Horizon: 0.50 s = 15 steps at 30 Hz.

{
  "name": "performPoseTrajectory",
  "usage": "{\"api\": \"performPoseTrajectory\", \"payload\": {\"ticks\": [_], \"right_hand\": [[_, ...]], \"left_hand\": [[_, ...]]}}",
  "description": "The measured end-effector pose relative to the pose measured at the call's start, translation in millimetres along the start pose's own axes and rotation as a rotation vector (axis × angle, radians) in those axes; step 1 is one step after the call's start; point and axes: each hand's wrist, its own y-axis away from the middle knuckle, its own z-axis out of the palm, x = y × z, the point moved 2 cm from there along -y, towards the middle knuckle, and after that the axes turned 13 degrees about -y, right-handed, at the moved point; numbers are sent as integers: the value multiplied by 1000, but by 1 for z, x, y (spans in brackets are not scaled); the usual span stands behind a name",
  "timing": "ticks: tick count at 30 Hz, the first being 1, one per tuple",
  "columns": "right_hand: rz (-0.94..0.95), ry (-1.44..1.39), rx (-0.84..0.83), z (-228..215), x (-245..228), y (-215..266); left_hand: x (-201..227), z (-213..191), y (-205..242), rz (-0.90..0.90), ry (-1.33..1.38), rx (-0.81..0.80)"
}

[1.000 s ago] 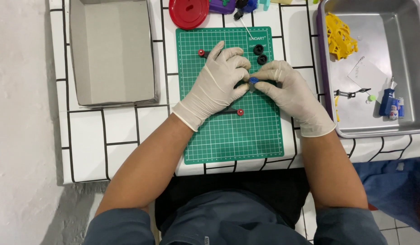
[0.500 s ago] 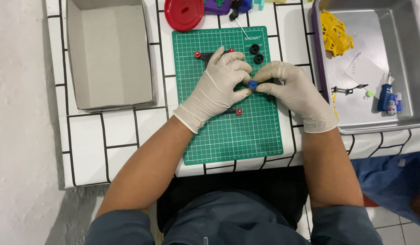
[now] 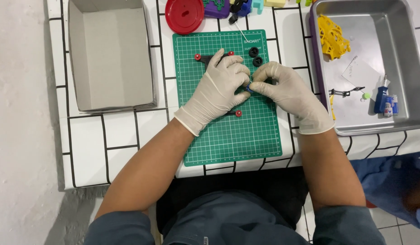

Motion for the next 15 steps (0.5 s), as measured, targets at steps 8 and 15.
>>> {"api": "performPoseTrajectory", "payload": {"ticks": [8, 15], "right_hand": [[146, 32, 42, 0, -7, -3], [309, 94, 59, 4, -20, -3]], "left_hand": [[2, 5, -2, 13, 23, -14], [2, 14, -1, 1, -4, -32]]}}
